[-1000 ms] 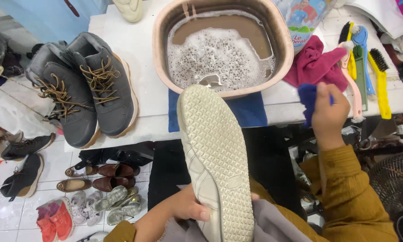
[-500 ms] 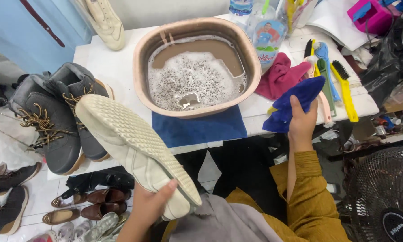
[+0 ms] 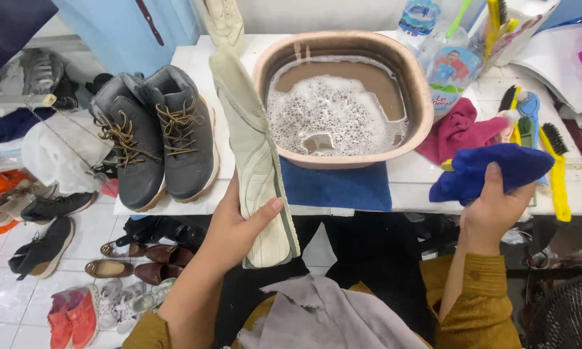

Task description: Cleaning the sole of a white sneaker using a brush, cloth, and cleaning solution.

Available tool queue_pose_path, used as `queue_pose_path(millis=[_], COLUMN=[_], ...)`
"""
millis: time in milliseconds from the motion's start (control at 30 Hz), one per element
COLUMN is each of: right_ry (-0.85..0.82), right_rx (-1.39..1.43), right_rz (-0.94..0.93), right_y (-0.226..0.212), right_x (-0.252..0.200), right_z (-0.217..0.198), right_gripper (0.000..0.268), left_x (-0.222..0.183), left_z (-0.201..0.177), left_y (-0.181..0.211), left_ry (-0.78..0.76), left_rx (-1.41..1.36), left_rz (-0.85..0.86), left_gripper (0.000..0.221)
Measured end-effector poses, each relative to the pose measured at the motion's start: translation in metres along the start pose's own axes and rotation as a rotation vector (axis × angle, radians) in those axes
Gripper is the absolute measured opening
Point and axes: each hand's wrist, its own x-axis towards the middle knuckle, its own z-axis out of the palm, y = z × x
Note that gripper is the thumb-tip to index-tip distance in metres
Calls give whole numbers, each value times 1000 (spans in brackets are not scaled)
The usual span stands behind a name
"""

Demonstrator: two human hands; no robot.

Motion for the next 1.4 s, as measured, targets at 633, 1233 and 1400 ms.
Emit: queue_pose_path(millis=[633,1233,1400], right_ry=[-664,-3,-172], right_rx=[-1233,170,-257], right_rz=[-631,-20,97], right_y=[26,-44,21], right_x=[8,53,44], right_z=[35,27,32], right_gripper=[27,43,28], left_x=[-12,-9,-13], left_z=[-35,-30,-21], left_y=[-43,-92,-78], left_ry=[385,-165,-302], left_rx=[87,-981,-1088], left_rz=[-279,218,120], left_gripper=[117,106,87])
